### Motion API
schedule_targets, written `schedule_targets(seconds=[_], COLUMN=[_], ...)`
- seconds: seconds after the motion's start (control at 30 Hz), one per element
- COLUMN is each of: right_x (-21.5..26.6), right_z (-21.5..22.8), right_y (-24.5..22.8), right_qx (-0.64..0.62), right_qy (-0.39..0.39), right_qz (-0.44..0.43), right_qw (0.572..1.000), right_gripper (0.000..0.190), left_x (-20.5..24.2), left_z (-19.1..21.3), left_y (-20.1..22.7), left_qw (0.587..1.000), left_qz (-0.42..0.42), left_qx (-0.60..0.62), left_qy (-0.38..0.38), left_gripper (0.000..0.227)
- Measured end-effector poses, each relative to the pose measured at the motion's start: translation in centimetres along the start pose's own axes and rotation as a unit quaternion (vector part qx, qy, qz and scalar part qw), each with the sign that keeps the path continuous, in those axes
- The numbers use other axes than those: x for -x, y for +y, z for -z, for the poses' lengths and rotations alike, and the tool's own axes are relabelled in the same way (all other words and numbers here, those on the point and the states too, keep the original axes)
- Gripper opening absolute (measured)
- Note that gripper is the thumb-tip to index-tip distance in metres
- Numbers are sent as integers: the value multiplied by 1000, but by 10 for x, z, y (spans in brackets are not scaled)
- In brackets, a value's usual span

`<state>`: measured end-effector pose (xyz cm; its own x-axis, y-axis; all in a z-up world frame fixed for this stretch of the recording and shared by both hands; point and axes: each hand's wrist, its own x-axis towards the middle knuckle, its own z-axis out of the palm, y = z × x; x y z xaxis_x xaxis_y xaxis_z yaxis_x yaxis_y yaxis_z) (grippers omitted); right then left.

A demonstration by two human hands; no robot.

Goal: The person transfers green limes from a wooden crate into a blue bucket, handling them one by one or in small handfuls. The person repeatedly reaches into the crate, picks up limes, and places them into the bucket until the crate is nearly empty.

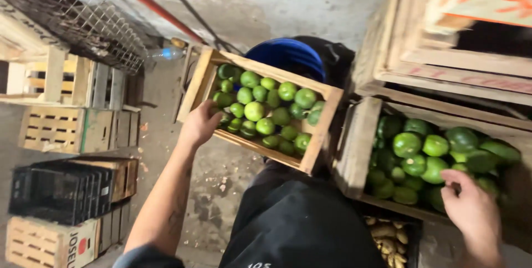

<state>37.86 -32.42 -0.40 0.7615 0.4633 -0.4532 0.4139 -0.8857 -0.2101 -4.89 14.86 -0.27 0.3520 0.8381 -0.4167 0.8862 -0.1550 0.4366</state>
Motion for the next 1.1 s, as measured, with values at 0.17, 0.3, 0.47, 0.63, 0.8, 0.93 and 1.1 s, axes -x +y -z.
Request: schedule_targets(seconds=[0.17,0.3,0.47,0.63,0.8,0.93,1.1], right_x=[27,22,22,30,12,6,-3], right_z=[18,-10,-42,-65,-90,-96,-139], right_y=[-119,-188,-270,-360,-408,-450,-438], right_qx=[-52,-76,-46,-129,-199,-219,-333], right_qy=[76,47,-39,-86,-159,-226,-218], right_qz=[123,258,304,264,234,185,151], right_qw=[988,962,951,952,938,931,905], right_gripper=[39,28,31,33,48,106,47], left_x=[-106,-173,-220,-220,-170,-105,-176], left_z=[-98,-173,-247,-211,-101,-26,-109], left_y=[-61,-88,-115,-110,-62,-17,-47], left_qw=[992,995,984,995,953,799,900], left_qz=[-80,-38,35,-3,9,4,-13], left_qx=[-33,33,173,-16,227,449,373], left_qy=[-87,-88,-26,-101,-200,-401,-224], left_gripper=[48,72,76,42,53,44,50])
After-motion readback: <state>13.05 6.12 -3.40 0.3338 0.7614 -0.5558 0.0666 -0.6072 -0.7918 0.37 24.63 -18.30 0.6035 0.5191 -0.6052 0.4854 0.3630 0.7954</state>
